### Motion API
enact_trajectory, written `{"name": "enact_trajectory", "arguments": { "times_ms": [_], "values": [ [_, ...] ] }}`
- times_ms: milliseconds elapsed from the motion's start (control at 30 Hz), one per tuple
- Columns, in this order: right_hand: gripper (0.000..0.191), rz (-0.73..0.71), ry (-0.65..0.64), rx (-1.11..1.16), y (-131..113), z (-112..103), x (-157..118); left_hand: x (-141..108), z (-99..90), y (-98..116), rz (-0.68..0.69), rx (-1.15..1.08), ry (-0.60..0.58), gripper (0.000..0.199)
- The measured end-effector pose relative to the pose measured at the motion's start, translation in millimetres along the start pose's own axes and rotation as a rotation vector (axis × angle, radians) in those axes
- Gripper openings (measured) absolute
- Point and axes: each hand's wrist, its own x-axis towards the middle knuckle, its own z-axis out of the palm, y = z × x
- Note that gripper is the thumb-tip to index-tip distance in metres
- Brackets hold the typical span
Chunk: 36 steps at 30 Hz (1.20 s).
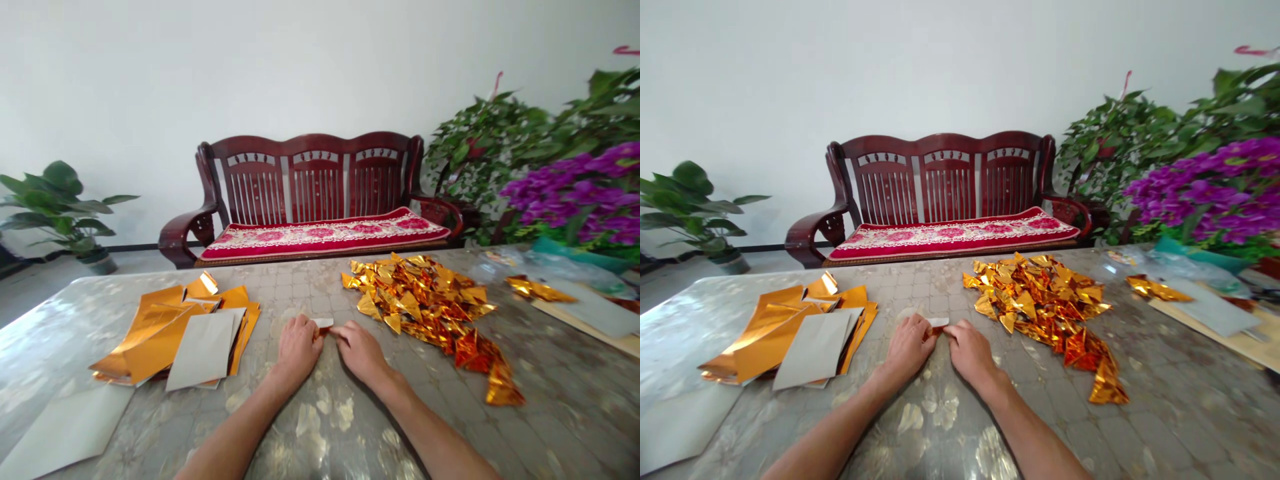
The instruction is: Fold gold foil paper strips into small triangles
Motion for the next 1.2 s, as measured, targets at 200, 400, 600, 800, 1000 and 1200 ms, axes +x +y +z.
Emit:
{"name": "enact_trajectory", "arguments": {
  "times_ms": [200,400,600,800,1000,1200],
  "values": [
    [0.039,-0.094,0.077,0.021,13,-6,9,8,-14.4,-20,0.165,0.063,-0.086,0.012],
    [0.024,-0.135,0.076,-0.008,13,4,16,7,-13.7,-18,0.098,0.075,-0.076,0.015],
    [0.021,-0.058,0.074,0.009,14,7,20,3,-5.1,-5,-0.067,0.002,-0.006,0.021],
    [0.022,-0.027,0.057,0.013,12,5,20,4,-3.6,-4,-0.093,0.002,0.019,0.025],
    [0.025,-0.010,0.037,-0.007,11,5,20,7,-2.3,-1,-0.092,0.052,0.029,0.023],
    [0.025,0.010,0.057,-0.002,12,8,22,8,-0.2,-2,-0.065,0.068,0.056,0.023]
  ]
}}
